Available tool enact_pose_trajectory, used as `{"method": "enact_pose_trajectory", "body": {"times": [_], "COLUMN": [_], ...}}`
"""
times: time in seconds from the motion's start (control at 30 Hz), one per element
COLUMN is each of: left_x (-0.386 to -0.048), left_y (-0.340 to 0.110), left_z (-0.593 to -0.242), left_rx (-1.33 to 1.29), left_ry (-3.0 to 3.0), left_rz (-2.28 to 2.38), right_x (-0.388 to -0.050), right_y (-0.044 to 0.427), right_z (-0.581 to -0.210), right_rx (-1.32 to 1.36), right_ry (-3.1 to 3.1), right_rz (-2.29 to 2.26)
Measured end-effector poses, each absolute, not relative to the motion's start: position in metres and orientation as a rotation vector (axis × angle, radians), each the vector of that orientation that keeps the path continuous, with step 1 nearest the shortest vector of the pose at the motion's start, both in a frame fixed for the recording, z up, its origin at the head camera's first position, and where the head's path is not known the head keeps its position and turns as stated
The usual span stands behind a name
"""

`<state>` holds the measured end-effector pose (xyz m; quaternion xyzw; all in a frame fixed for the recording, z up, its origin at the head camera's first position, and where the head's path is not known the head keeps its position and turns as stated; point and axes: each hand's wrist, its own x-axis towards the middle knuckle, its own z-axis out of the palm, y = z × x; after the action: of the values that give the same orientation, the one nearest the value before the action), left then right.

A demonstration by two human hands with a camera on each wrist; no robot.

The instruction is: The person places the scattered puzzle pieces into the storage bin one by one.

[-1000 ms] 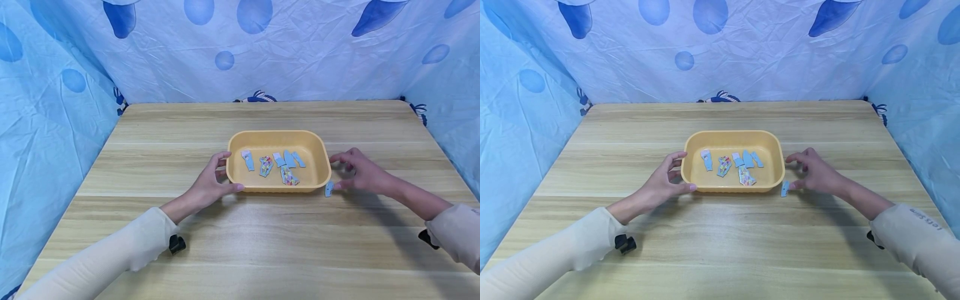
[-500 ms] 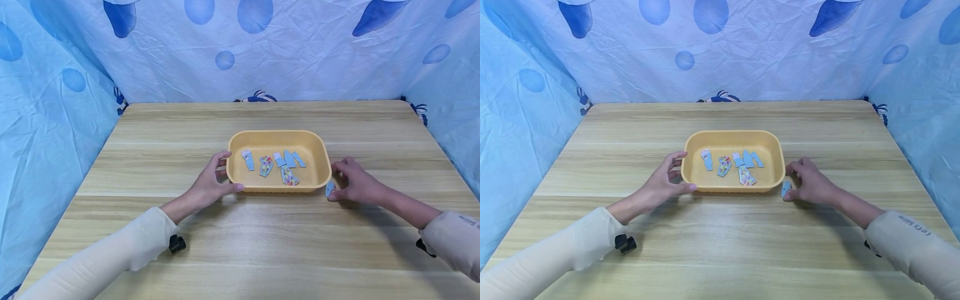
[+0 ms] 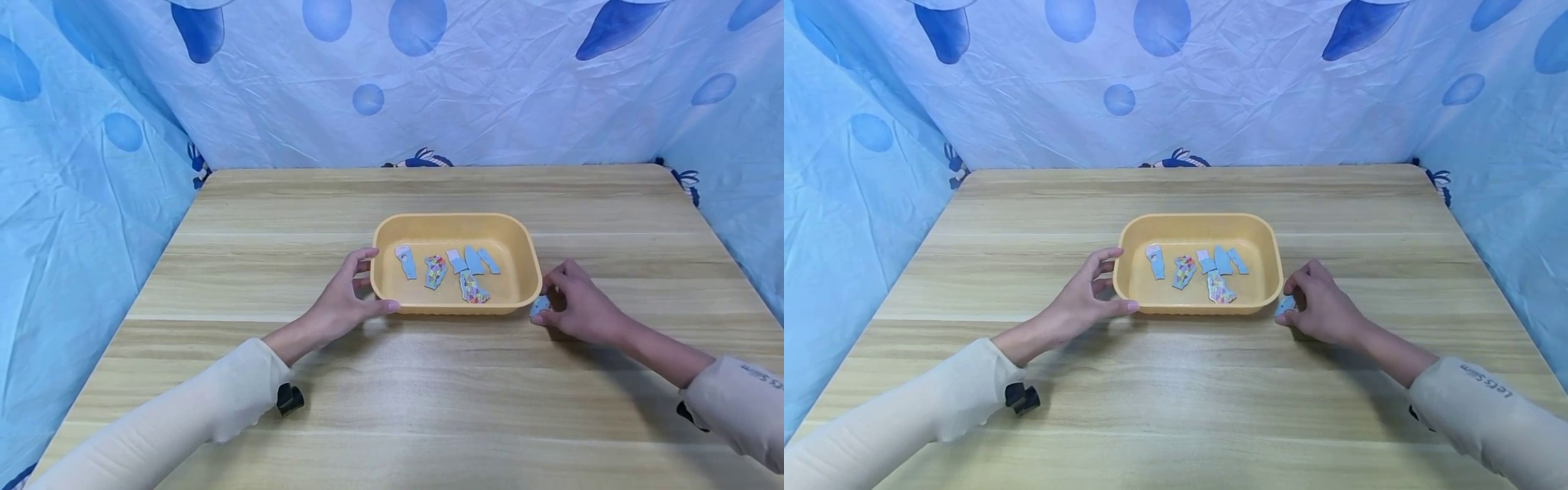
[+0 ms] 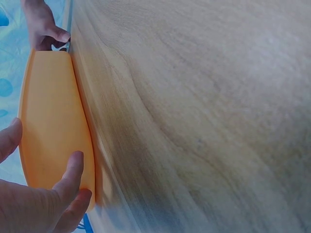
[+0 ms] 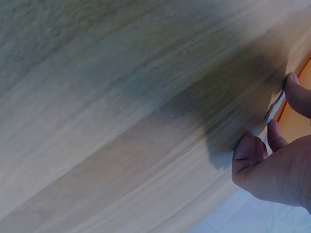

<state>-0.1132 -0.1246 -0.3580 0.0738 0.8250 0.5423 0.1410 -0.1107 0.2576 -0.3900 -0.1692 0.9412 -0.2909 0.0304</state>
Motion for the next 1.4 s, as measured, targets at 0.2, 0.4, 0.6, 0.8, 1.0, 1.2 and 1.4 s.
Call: {"method": "enact_pose_trajectory", "body": {"times": [0.2,0.4,0.6,0.8,1.0,1.2,1.4], "left_x": [-0.1138,-0.1144,-0.1147,-0.1144,-0.114,-0.1127,-0.1132], "left_y": [-0.1247,-0.1251,-0.1246,-0.1249,-0.1247,-0.1247,-0.1252], "left_z": [-0.359,-0.3593,-0.3592,-0.3598,-0.3595,-0.3585,-0.3584], "left_rx": [0.205,0.203,0.203,0.208,0.204,0.209,0.202], "left_ry": [2.388,2.378,2.377,2.384,2.388,2.39,2.388], "left_rz": [1.561,1.574,1.582,1.572,1.569,1.565,1.557], "right_x": [-0.1098,-0.1092,-0.1119,-0.1158,-0.1167,-0.1166,-0.1168], "right_y": [0.2568,0.2566,0.2616,0.2659,0.2644,0.2618,0.2615], "right_z": [-0.391,-0.3924,-0.3962,-0.3974,-0.398,-0.3954,-0.391], "right_rx": [-0.608,-0.746,-1.043,-1.111,-1.179,-1.162,-1.123], "right_ry": [2.947,2.988,3.082,3.058,3.03,3.013,2.963], "right_rz": [-0.86,-0.8,-0.643,-0.62,-0.596,-0.566,-0.57]}}
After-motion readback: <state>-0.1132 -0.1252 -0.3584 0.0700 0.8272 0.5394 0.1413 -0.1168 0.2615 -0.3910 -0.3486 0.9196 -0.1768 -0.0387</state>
